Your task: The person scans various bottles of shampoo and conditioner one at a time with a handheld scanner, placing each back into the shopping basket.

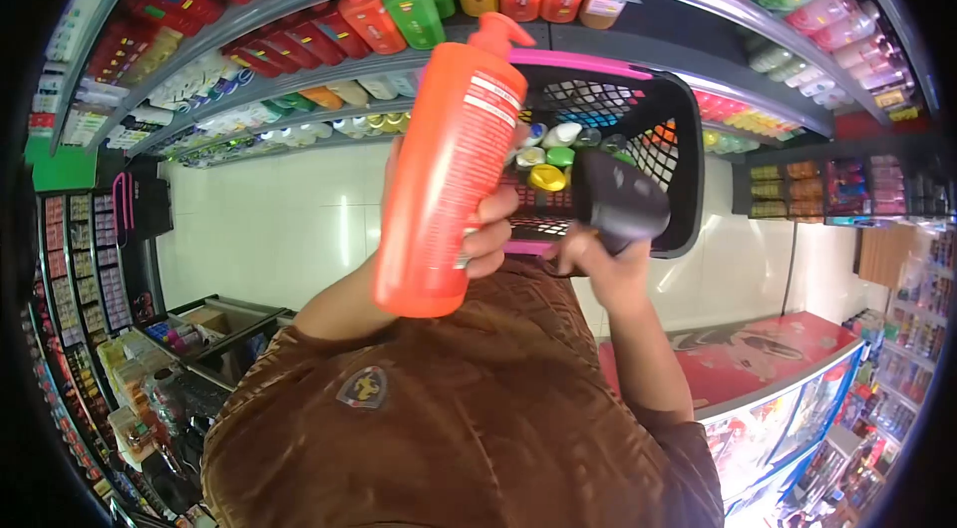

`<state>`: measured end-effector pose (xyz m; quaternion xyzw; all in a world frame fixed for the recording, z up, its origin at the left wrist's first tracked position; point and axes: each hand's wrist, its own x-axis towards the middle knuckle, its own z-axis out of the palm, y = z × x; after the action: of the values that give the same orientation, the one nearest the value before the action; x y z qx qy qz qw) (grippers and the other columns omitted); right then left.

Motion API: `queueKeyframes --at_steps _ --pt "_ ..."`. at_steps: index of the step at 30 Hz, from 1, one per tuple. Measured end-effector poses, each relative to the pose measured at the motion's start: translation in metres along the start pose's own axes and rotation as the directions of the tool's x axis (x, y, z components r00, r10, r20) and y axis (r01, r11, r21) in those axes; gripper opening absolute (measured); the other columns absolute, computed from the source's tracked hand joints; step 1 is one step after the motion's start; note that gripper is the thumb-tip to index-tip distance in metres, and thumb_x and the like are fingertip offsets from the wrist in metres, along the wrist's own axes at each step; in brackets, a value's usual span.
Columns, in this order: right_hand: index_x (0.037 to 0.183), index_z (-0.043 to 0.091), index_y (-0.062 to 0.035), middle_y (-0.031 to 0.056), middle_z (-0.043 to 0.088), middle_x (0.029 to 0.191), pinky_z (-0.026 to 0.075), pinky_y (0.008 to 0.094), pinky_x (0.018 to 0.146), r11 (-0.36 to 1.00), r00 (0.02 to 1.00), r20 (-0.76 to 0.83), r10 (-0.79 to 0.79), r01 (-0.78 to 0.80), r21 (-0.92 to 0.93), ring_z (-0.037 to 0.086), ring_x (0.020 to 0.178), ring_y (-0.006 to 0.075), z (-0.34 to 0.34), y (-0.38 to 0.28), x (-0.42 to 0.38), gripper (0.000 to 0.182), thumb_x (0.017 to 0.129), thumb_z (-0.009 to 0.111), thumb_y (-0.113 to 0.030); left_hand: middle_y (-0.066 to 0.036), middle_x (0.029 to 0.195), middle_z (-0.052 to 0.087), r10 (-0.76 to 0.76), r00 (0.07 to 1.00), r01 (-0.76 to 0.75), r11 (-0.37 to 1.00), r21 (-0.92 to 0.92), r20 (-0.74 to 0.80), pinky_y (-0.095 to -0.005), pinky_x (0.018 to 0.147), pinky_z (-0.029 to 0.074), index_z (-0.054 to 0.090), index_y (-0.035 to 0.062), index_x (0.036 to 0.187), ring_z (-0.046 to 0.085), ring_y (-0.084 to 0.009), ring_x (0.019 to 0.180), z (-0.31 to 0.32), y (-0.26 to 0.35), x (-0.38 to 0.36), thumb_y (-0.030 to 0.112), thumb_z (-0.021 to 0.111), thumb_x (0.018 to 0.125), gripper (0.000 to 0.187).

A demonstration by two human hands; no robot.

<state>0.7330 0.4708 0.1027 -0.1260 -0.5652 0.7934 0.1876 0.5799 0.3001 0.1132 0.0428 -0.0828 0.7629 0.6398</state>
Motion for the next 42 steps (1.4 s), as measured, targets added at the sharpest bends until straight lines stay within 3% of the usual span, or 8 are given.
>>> queueKeyframes --at_steps 1,3,10,20,27,30,33,42 --pt "0.119 0.053 0.0042 0.0059 0.059 0.067 0.057 0.0331 0.058 0.988 0.983 -0.129 0.130 -0.139 -0.062 0.058 0.053 0.0146 -0.006 0.018 0.004 0.041 0.093 0.075 -0.018 -0.013 0.105 0.060 0.017 1.000 -0.017 1.000 0.015 -0.001 -0.0399 0.072 0.054 0.020 0.0195 0.163 0.066 -0.0246 0.082 0.000 0.008 -0.008 0.068 0.051 0.095 0.089" --pt "0.093 0.060 -0.0020 0.0033 0.058 0.066 0.051 0.0302 0.051 0.937 0.901 -0.334 0.278 -0.331 -0.112 0.054 0.049 0.0126 -0.027 0.049 0.002 0.017 0.092 0.074 -0.012 -0.009 0.094 0.057 -0.094 0.962 0.133 0.982 -0.138 0.255 -0.0382 0.066 0.050 0.015 0.0252 0.165 0.061 -0.0220 0.071 -0.005 0.012 -0.012 0.076 0.054 0.089 0.099" --pt "0.090 0.060 -0.0016 0.0039 0.056 0.065 0.053 0.0319 0.046 0.894 0.729 -0.587 0.351 -0.448 -0.023 0.053 0.046 0.0147 -0.059 0.130 -0.021 0.022 0.091 0.076 -0.016 -0.009 0.096 0.058 -0.115 0.941 0.118 0.993 0.009 0.318 -0.0363 0.066 0.049 0.012 0.0296 0.166 0.062 -0.0210 0.070 0.008 0.024 -0.048 0.079 0.063 0.081 0.111" --pt "0.092 0.057 -0.0034 0.0051 0.055 0.061 0.051 0.0337 0.040 0.849 0.706 -0.592 0.389 -0.524 -0.066 0.057 0.044 0.0175 -0.058 0.130 -0.013 0.027 0.090 0.076 -0.023 -0.010 0.097 0.060 -0.273 0.856 0.266 0.961 0.078 0.440 -0.0355 0.066 0.049 0.014 0.0308 0.165 0.064 -0.0241 0.072 0.003 0.026 -0.068 0.081 0.074 0.070 0.123" --pt "0.094 0.056 -0.0034 0.0048 0.055 0.062 0.051 0.0338 0.039 0.844 0.738 -0.548 0.393 -0.526 -0.103 0.058 0.044 0.0175 -0.058 0.126 -0.010 0.028 0.089 0.076 -0.023 -0.011 0.095 0.062 -0.275 0.869 0.257 0.961 0.101 0.412 -0.0362 0.065 0.049 0.016 0.0350 0.164 0.065 -0.0237 0.071 0.012 0.030 -0.071 0.078 0.073 0.074 0.115" --pt "0.092 0.058 -0.0035 0.0044 0.056 0.063 0.053 0.0342 0.040 0.802 0.678 -0.575 0.457 -0.594 -0.062 0.060 0.045 0.0182 -0.059 0.121 -0.007 0.029 0.087 0.078 -0.024 -0.011 0.097 0.062 -0.259 0.883 0.242 0.966 0.093 0.391 -0.0367 0.065 0.050 0.015 0.0361 0.165 0.065 -0.0234 0.071 0.005 0.027 -0.072 0.079 0.073 0.074 0.116" --pt "0.093 0.058 -0.0037 0.0046 0.057 0.064 0.056 0.0350 0.040 0.800 0.646 -0.601 0.471 -0.600 -0.018 0.062 0.047 0.0184 -0.061 0.119 -0.004 0.032 0.085 0.079 -0.027 -0.012 0.096 0.057 -0.177 0.829 0.212 0.977 -0.005 0.531 -0.0353 0.064 0.050 0.004 0.0281 0.166 0.063 -0.0258 0.073 -0.010 0.019 -0.066 0.084 0.078 0.062 0.140" --pt "0.099 0.060 -0.0028 0.0049 0.059 0.067 0.057 0.0355 0.040 0.781 0.648 -0.576 0.499 -0.624 -0.026 0.064 0.049 0.0180 -0.069 0.126 -0.006 0.035 0.085 0.077 -0.030 -0.009 0.096 0.061 -0.249 0.889 0.229 0.969 0.097 0.384 -0.0361 0.065 0.050 0.012 0.0328 0.165 0.064 -0.0220 0.070 0.004 0.018 -0.064 0.083 0.074 0.068 0.125"
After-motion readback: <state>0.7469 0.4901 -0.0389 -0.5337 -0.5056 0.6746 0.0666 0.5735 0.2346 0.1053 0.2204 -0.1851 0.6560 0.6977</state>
